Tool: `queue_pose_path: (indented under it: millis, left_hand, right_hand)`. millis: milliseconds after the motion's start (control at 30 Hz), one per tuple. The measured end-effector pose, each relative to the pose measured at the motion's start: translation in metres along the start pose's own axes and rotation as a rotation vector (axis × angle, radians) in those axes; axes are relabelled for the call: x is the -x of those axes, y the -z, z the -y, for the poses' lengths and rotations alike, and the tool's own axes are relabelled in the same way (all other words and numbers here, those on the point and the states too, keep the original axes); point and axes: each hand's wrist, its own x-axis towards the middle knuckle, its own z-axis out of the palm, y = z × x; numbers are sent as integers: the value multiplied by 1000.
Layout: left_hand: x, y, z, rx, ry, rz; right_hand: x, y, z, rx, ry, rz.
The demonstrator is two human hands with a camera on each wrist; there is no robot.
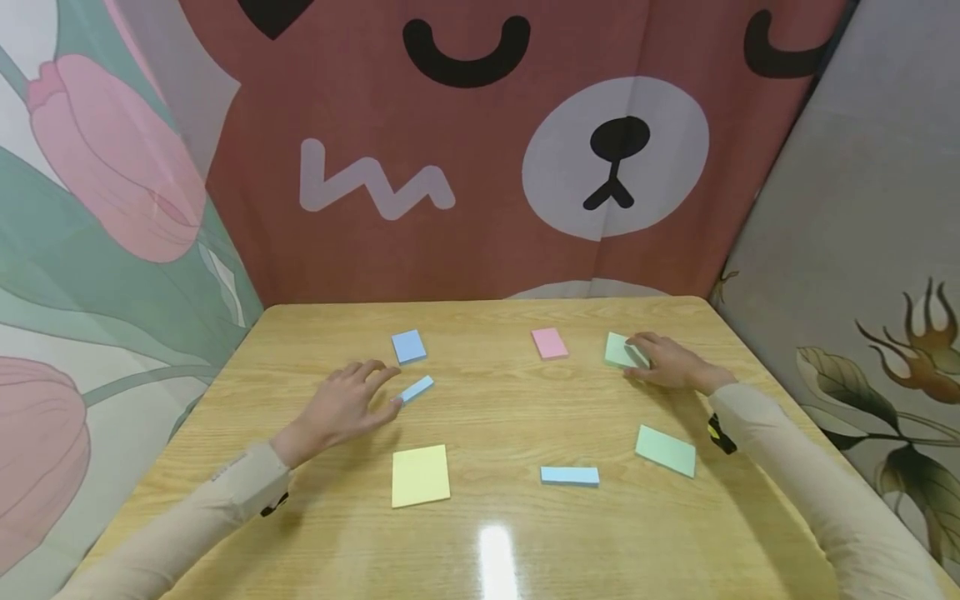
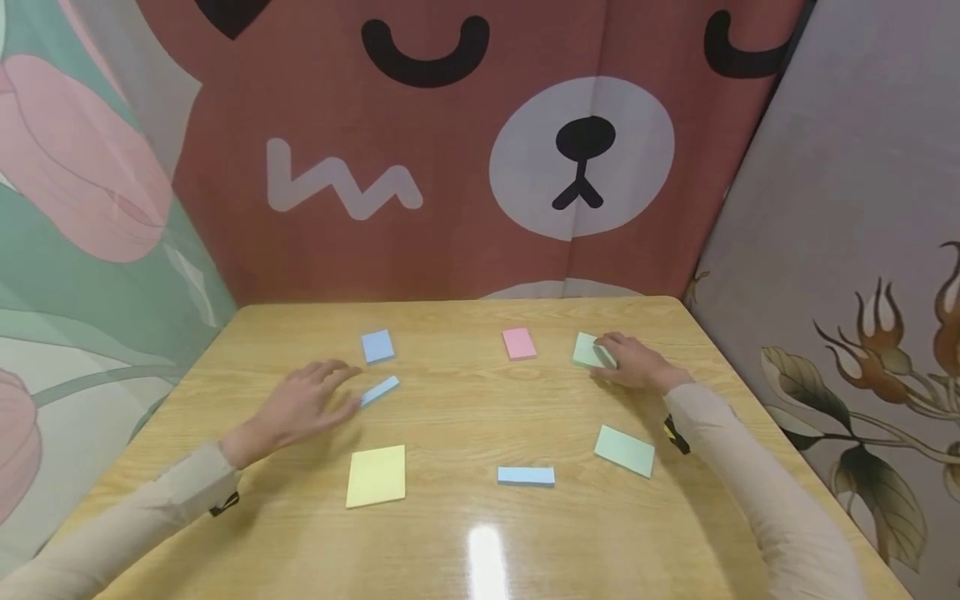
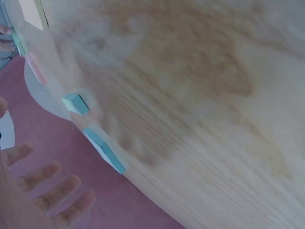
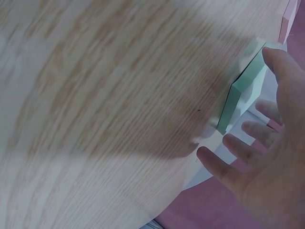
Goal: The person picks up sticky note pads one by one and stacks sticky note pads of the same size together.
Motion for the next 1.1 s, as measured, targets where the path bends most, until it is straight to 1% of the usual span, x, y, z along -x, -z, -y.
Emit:
queue_pose_path:
  millis: [167, 400, 600, 700, 833, 933, 1100]
  left_hand:
    - [1, -3, -5, -1, -26, -10]
    - [3, -1, -16, 6, -60, 26]
    - [6, -4, -25, 26, -96, 26]
    - [7, -6, -27, 25, -96, 34]
    - [7, -5, -30, 30, -83, 62]
    - [7, -5, -32, 31, -96, 55]
    - [7, -9, -35, 19, -139, 13]
  right_hand:
    - [-1, -4, -1, 13, -8, 6]
    - [-1, -6, -3, 23, -15, 10]
    - [-1, -8, -7, 8, -29, 20]
    - [0, -8, -9, -5, -40, 28]
    - [-1, -7, -10, -15, -53, 31]
    - [-1, -6, -10, -12, -65, 36]
    - [-2, -7, -11, -2, -77, 45]
